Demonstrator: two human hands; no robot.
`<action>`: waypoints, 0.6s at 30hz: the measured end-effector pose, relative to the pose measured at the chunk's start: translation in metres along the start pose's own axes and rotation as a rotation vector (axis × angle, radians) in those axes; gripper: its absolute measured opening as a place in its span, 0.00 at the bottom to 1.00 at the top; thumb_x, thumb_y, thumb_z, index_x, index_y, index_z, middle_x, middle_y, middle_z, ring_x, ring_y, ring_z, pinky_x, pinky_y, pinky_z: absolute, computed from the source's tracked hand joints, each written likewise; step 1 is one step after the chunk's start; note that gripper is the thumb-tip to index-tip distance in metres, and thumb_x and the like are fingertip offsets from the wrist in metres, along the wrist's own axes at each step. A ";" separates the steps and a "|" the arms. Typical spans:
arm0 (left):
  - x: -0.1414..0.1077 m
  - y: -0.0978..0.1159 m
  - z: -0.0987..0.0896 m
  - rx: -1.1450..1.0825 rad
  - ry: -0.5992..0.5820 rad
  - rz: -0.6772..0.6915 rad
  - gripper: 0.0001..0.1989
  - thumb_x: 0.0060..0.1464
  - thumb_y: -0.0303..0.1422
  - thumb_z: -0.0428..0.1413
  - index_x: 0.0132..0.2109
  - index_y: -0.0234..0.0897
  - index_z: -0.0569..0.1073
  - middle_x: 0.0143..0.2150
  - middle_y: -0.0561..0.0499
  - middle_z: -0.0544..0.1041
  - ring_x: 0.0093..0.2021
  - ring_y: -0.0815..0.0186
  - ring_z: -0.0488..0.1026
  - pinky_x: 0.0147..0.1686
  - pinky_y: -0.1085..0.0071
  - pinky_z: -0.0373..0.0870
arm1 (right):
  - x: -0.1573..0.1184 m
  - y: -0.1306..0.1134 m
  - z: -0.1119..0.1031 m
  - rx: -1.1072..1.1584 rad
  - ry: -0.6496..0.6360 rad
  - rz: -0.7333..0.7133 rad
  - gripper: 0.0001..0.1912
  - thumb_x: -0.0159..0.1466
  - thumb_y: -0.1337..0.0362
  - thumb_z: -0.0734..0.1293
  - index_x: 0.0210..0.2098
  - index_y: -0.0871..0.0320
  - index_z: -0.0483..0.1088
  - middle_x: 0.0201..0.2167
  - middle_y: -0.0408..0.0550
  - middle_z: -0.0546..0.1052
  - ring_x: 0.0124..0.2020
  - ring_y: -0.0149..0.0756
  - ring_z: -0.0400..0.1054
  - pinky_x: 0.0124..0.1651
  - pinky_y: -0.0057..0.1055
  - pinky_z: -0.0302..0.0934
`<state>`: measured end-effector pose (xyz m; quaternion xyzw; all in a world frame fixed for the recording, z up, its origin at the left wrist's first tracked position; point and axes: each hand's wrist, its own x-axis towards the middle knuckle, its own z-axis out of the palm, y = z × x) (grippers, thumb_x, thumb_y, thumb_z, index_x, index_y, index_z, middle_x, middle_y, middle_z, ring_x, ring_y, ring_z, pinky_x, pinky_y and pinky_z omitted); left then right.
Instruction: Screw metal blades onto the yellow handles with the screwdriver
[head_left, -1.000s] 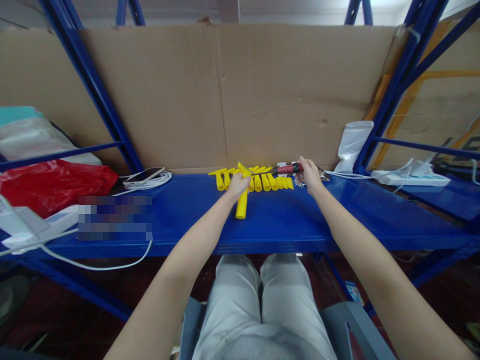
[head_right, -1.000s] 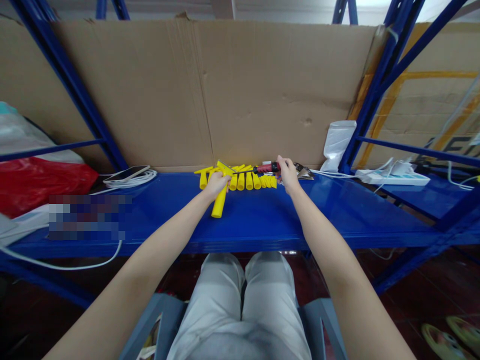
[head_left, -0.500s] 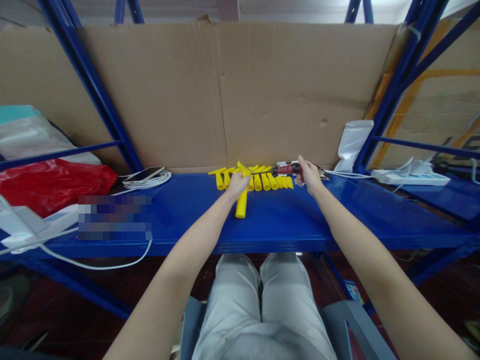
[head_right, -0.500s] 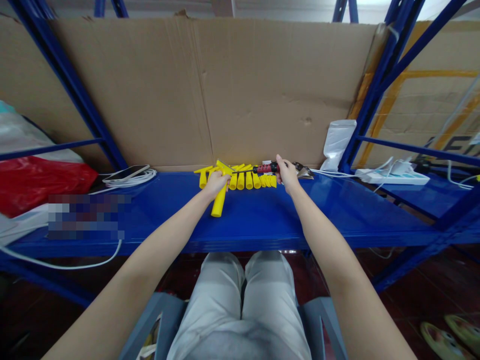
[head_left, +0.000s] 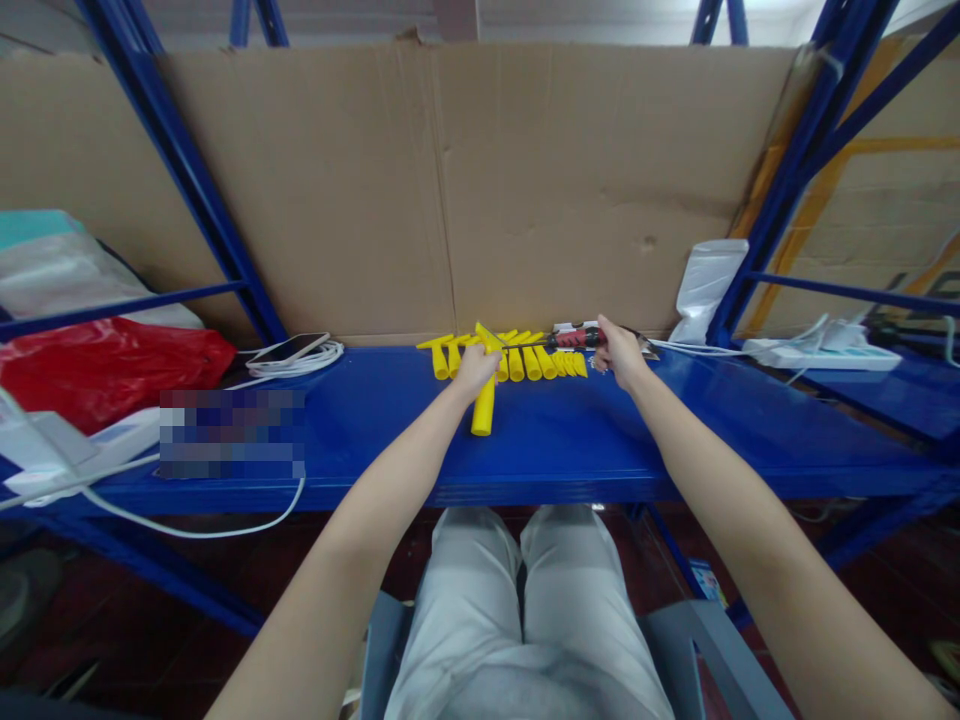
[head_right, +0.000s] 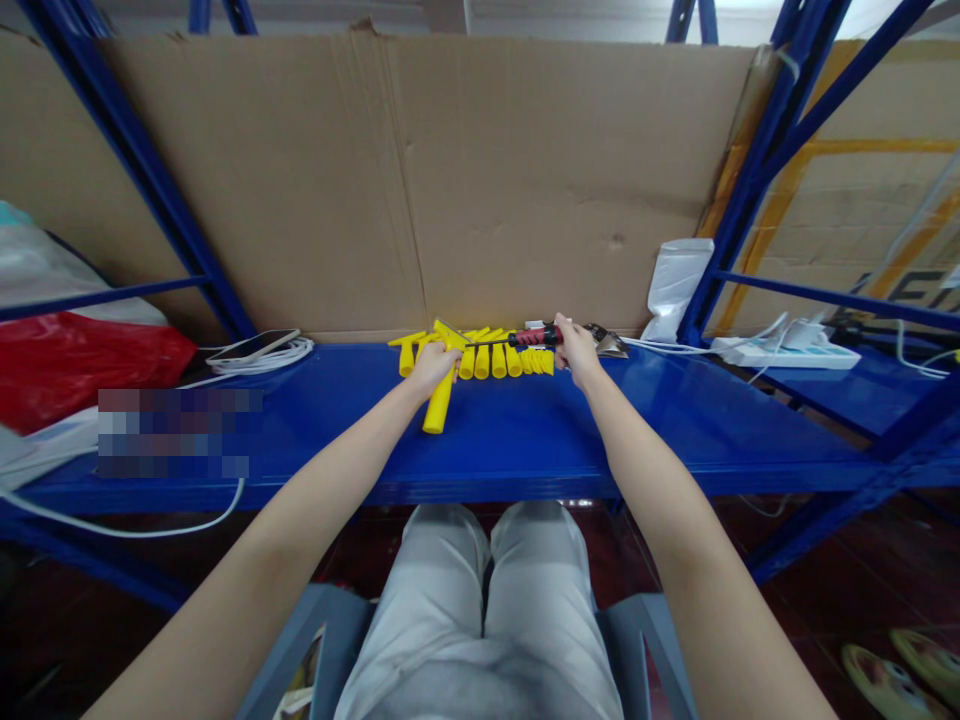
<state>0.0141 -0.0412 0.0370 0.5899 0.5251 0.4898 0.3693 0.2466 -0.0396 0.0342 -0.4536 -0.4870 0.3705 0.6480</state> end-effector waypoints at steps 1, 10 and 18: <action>0.000 0.000 0.000 0.001 -0.002 0.000 0.17 0.51 0.18 0.49 0.19 0.37 0.61 0.12 0.57 0.61 0.12 0.72 0.61 0.18 0.76 0.58 | 0.000 0.000 0.000 0.001 0.009 0.011 0.21 0.57 0.45 0.68 0.28 0.53 0.58 0.09 0.31 0.53 0.09 0.26 0.49 0.12 0.24 0.46; 0.008 -0.007 -0.001 -0.020 -0.024 0.007 0.14 0.49 0.19 0.50 0.20 0.38 0.62 0.11 0.57 0.62 0.12 0.72 0.61 0.18 0.76 0.59 | -0.002 -0.004 0.003 -0.009 0.048 0.000 0.18 0.57 0.48 0.69 0.29 0.53 0.61 0.13 0.35 0.62 0.12 0.28 0.55 0.12 0.25 0.47; 0.006 -0.005 0.002 -0.010 -0.001 0.021 0.15 0.51 0.19 0.50 0.19 0.37 0.62 0.11 0.57 0.61 0.12 0.72 0.60 0.18 0.76 0.58 | -0.001 -0.002 0.002 0.014 0.098 -0.068 0.17 0.56 0.50 0.70 0.27 0.54 0.60 0.11 0.33 0.58 0.11 0.27 0.52 0.13 0.25 0.47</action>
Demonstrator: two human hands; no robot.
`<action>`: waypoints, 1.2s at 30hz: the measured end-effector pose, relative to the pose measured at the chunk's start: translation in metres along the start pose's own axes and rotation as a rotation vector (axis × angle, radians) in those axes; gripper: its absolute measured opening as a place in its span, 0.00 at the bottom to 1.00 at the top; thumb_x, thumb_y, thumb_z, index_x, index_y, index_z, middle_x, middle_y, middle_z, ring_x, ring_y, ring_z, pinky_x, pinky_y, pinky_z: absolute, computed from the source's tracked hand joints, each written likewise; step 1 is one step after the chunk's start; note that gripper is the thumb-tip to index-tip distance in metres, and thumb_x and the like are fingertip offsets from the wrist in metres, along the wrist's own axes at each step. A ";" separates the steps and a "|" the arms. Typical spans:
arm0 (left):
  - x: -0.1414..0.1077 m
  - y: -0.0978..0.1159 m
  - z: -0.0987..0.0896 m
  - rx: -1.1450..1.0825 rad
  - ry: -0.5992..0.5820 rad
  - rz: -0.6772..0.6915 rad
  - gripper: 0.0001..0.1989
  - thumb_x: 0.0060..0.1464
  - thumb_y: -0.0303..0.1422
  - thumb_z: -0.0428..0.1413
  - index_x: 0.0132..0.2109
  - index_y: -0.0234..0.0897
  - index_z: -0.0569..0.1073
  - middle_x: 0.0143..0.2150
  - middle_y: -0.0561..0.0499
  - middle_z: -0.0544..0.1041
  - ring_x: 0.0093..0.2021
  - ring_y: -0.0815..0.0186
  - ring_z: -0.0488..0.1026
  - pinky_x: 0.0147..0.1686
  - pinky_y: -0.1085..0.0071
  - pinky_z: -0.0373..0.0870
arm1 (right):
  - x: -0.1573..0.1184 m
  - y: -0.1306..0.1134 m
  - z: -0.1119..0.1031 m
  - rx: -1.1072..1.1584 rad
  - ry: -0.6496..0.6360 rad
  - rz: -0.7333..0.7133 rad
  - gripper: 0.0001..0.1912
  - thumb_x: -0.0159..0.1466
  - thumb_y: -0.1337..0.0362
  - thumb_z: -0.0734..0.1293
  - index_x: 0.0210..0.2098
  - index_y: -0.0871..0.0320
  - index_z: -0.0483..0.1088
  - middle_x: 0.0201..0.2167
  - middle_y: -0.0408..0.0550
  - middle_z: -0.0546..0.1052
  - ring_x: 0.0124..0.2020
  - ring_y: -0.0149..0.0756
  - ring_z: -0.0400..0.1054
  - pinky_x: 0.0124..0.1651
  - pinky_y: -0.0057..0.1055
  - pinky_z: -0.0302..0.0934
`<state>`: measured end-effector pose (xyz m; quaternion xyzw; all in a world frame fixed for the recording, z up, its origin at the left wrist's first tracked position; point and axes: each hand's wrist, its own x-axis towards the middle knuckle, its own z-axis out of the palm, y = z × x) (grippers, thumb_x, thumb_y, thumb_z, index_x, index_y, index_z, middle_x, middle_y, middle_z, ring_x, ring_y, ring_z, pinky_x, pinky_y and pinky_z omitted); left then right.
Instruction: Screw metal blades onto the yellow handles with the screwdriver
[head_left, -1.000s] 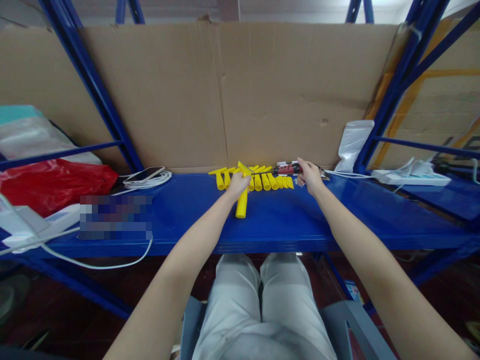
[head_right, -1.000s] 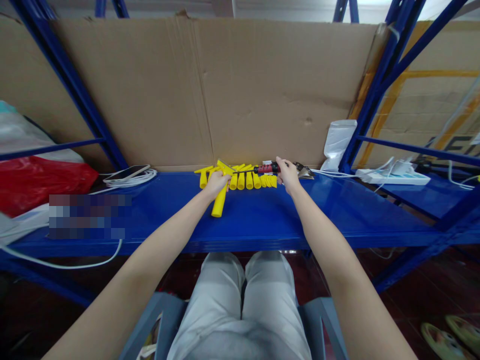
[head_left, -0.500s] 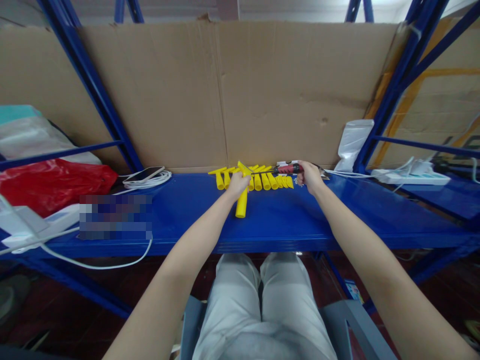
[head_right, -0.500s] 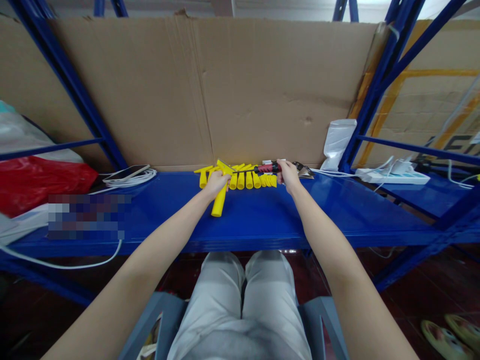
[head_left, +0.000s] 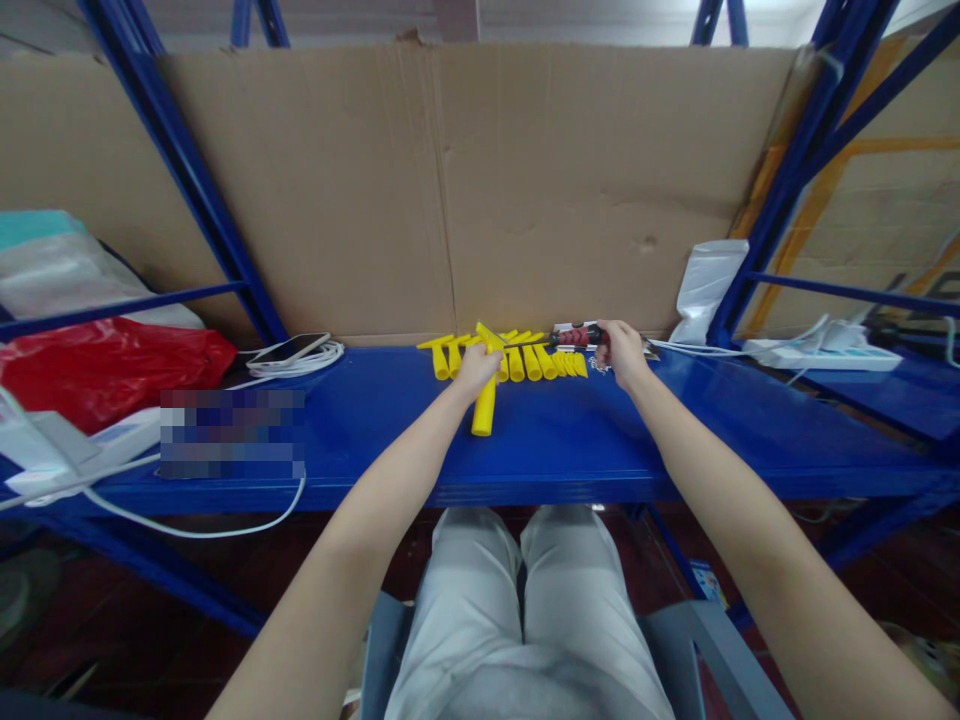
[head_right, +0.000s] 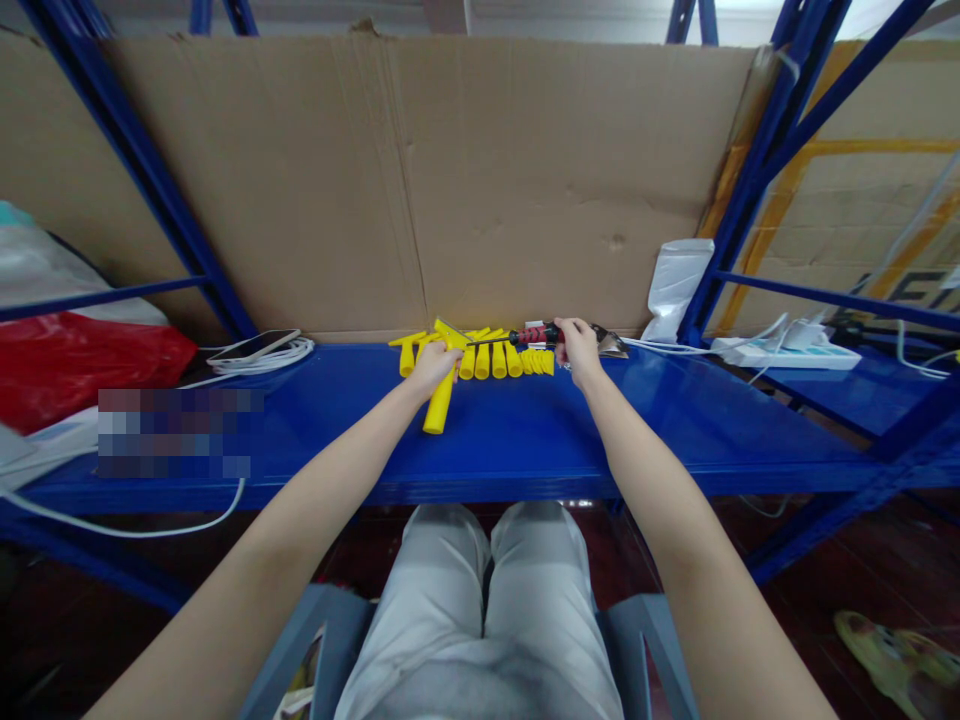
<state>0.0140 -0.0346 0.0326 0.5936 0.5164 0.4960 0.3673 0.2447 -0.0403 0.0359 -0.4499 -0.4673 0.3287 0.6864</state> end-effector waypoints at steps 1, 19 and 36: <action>0.000 0.000 0.000 -0.007 -0.001 0.004 0.15 0.50 0.19 0.50 0.19 0.37 0.62 0.11 0.58 0.61 0.12 0.73 0.60 0.17 0.77 0.58 | 0.000 -0.001 0.001 0.011 0.006 0.001 0.17 0.56 0.50 0.70 0.27 0.54 0.61 0.12 0.34 0.60 0.11 0.27 0.53 0.12 0.25 0.47; 0.000 0.001 -0.002 -0.018 -0.033 0.022 0.15 0.50 0.18 0.50 0.19 0.37 0.62 0.12 0.57 0.62 0.12 0.72 0.61 0.19 0.76 0.59 | 0.000 0.000 -0.001 0.015 -0.013 -0.008 0.25 0.53 0.40 0.70 0.27 0.53 0.58 0.13 0.34 0.59 0.11 0.26 0.53 0.12 0.25 0.45; -0.001 0.001 -0.001 -0.033 -0.009 0.018 0.15 0.49 0.18 0.50 0.19 0.38 0.61 0.11 0.58 0.60 0.12 0.72 0.60 0.18 0.76 0.58 | -0.001 0.000 -0.002 -0.043 -0.012 -0.015 0.24 0.55 0.42 0.69 0.26 0.53 0.59 0.10 0.32 0.54 0.09 0.26 0.50 0.12 0.26 0.45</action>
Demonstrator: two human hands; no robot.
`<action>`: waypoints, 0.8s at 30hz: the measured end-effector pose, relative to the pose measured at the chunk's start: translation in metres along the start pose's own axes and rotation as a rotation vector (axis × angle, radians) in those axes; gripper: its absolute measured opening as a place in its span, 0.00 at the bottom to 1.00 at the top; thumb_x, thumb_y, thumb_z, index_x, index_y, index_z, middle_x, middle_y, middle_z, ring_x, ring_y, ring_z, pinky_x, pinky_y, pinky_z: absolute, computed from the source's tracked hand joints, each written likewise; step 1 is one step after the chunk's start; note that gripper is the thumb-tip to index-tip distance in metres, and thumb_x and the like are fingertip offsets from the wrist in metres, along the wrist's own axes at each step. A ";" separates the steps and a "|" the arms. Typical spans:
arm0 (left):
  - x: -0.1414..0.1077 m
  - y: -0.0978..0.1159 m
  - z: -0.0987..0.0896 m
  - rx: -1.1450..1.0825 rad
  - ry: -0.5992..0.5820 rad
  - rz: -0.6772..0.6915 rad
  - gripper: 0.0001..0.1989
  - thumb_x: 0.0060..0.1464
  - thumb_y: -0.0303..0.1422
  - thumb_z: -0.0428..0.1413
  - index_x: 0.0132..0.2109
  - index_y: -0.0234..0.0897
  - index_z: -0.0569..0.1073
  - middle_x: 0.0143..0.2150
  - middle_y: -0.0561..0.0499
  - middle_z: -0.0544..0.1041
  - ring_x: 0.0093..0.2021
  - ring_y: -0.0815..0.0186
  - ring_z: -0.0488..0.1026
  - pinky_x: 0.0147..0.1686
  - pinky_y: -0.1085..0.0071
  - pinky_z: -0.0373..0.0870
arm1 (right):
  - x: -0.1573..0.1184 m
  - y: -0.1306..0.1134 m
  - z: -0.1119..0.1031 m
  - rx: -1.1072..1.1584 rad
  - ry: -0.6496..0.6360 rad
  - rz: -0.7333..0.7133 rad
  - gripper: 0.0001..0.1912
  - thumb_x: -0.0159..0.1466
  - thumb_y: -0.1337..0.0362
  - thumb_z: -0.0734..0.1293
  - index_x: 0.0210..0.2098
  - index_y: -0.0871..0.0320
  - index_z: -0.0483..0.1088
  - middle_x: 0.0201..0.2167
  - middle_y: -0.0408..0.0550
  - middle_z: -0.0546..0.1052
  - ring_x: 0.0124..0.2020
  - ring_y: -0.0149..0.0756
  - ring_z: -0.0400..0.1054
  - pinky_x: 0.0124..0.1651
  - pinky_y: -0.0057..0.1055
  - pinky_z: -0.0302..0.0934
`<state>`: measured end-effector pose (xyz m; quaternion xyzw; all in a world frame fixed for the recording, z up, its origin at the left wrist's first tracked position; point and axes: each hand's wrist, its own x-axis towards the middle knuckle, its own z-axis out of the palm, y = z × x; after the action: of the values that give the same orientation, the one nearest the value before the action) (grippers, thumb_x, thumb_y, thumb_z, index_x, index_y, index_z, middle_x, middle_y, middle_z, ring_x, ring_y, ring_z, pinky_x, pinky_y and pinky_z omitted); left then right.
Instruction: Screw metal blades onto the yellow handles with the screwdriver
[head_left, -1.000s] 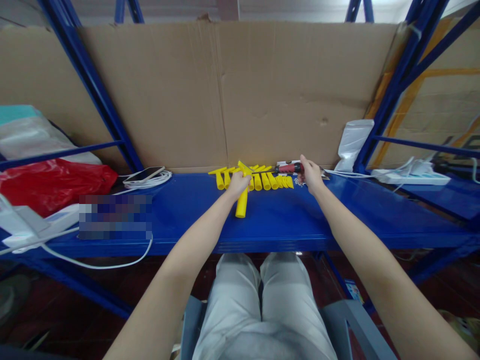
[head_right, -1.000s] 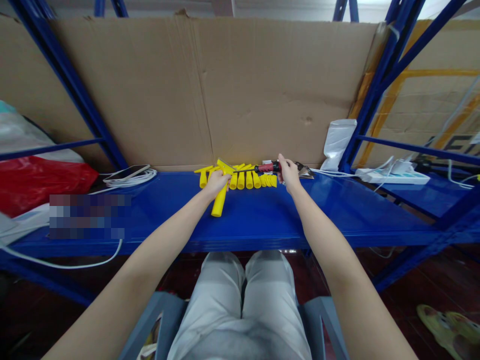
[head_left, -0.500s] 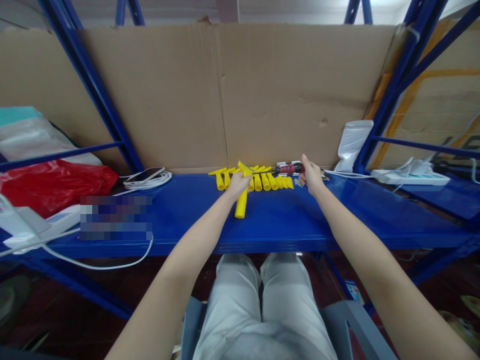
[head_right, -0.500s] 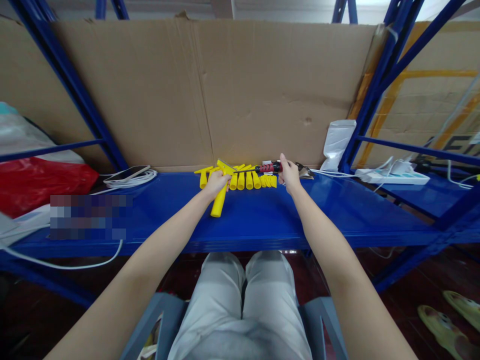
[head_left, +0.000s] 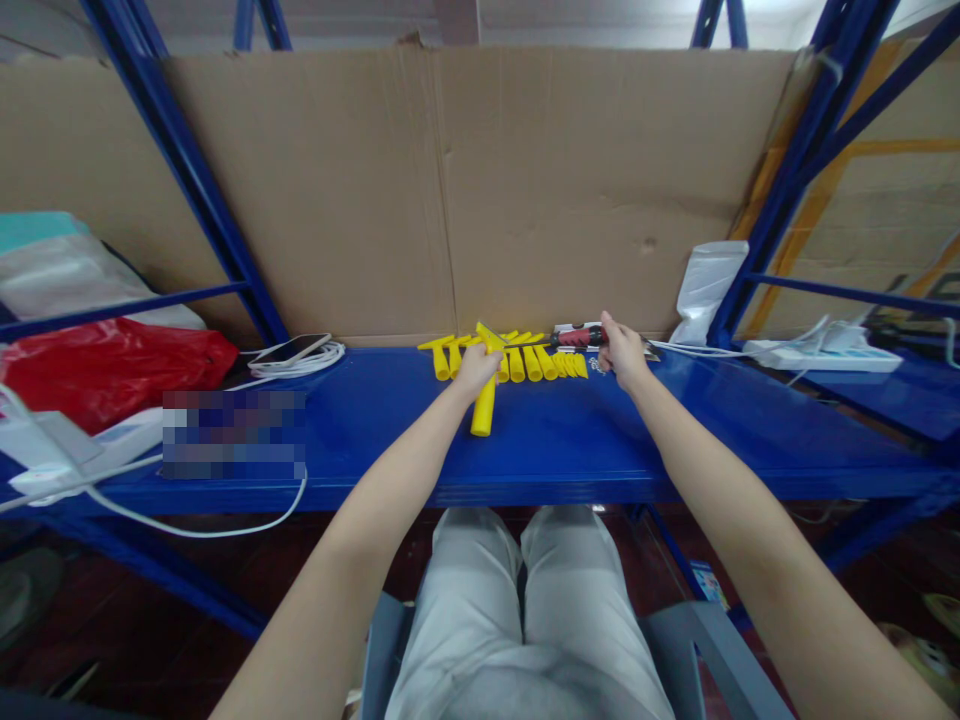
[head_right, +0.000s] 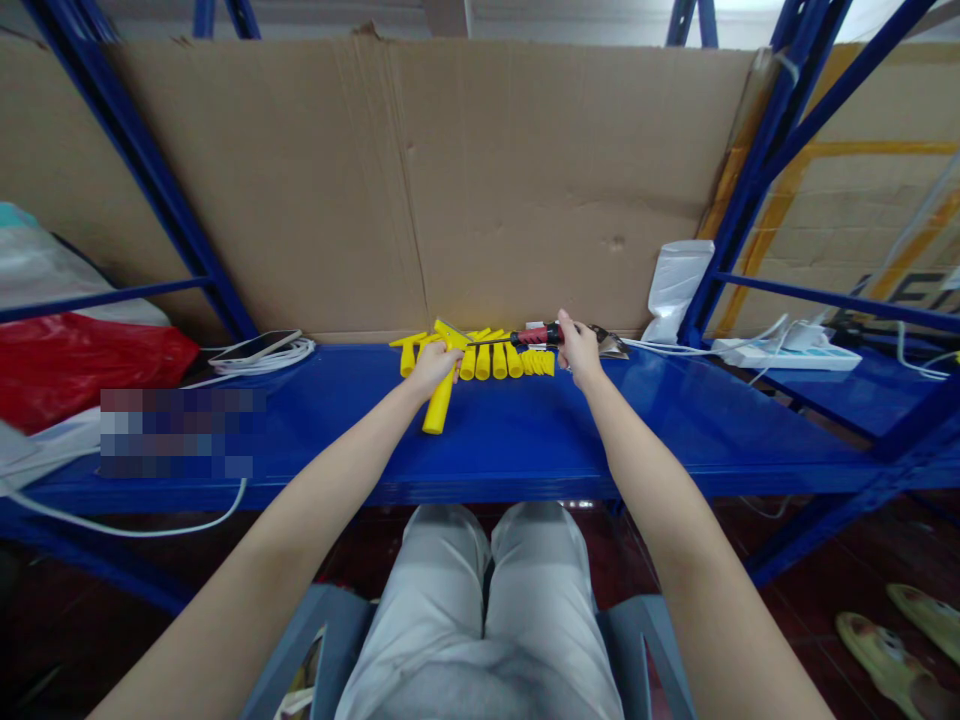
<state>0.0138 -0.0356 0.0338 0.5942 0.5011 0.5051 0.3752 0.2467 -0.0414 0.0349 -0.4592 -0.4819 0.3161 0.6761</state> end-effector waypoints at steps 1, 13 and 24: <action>0.000 0.000 0.000 0.006 0.000 0.000 0.15 0.49 0.18 0.50 0.19 0.38 0.61 0.11 0.58 0.60 0.13 0.71 0.60 0.18 0.76 0.58 | 0.000 0.000 0.000 0.001 0.009 0.010 0.22 0.55 0.44 0.70 0.26 0.53 0.59 0.10 0.32 0.54 0.09 0.26 0.50 0.12 0.26 0.45; -0.004 0.005 0.000 0.015 0.000 -0.005 0.16 0.50 0.18 0.50 0.19 0.38 0.61 0.11 0.57 0.62 0.12 0.72 0.60 0.17 0.76 0.58 | -0.003 -0.005 0.002 -0.018 0.052 -0.012 0.24 0.55 0.40 0.69 0.26 0.53 0.59 0.11 0.34 0.58 0.10 0.26 0.52 0.12 0.27 0.44; -0.002 0.004 -0.001 0.004 -0.006 -0.007 0.16 0.50 0.18 0.49 0.19 0.37 0.61 0.11 0.58 0.61 0.11 0.73 0.59 0.16 0.77 0.55 | -0.002 -0.004 0.003 0.055 0.038 0.018 0.21 0.56 0.45 0.69 0.27 0.54 0.60 0.12 0.35 0.61 0.10 0.26 0.54 0.12 0.25 0.44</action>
<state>0.0139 -0.0386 0.0371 0.5946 0.5031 0.5010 0.3772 0.2433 -0.0438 0.0382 -0.4506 -0.4560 0.3266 0.6945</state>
